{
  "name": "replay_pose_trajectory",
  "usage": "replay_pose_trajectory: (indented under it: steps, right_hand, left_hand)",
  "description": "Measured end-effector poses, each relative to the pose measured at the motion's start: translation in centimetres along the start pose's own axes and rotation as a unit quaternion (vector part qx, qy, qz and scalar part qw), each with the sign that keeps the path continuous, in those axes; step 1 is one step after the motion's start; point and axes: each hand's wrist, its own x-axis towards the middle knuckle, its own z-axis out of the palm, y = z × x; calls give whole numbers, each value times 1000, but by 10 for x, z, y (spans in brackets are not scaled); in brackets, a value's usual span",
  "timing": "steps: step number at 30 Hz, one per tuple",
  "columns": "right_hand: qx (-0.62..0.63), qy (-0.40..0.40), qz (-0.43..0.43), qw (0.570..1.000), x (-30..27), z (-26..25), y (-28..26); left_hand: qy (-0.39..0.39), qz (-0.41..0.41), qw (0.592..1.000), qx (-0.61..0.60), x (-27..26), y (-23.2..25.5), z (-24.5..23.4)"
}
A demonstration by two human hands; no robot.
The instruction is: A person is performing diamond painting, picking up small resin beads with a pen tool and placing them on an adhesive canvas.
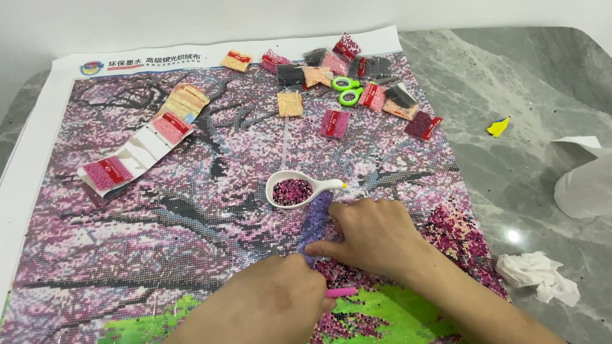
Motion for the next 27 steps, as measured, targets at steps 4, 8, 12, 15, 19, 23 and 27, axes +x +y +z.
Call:
replay_pose_trajectory:
  steps: [4, 8, 12, 15, 19, 23, 27]
  right_hand:
    - [4, -1, 9, 1000, 0, -1, 0]
    - [2, -2, 2, 1000, 0, -1, -1]
    - [2, -12, 7, 1000, 0, -2, -1]
    - [5, -8, 8, 1000, 0, -1, 0]
    - [8, -25, 14, 1000, 0, -5, -2]
    - [3, -22, 25, 999, 3, -1, -2]
    - [-12, -47, 28, 998, 4, -1, -1]
  left_hand:
    - [29, -30, 999, -22, 0, -2, 9]
    - [140, 49, 989, 29, 0, -5, 15]
    - [93, 38, 995, 17, 5, -9, 23]
    - [127, 28, 991, -6, -2, -7, 19]
    - [71, 26, 997, 21, -4, 1, 4]
    - [56, -61, 996, -26, 1, 4, -11]
    - [3, -40, 993, -107, -14, 7, -64]
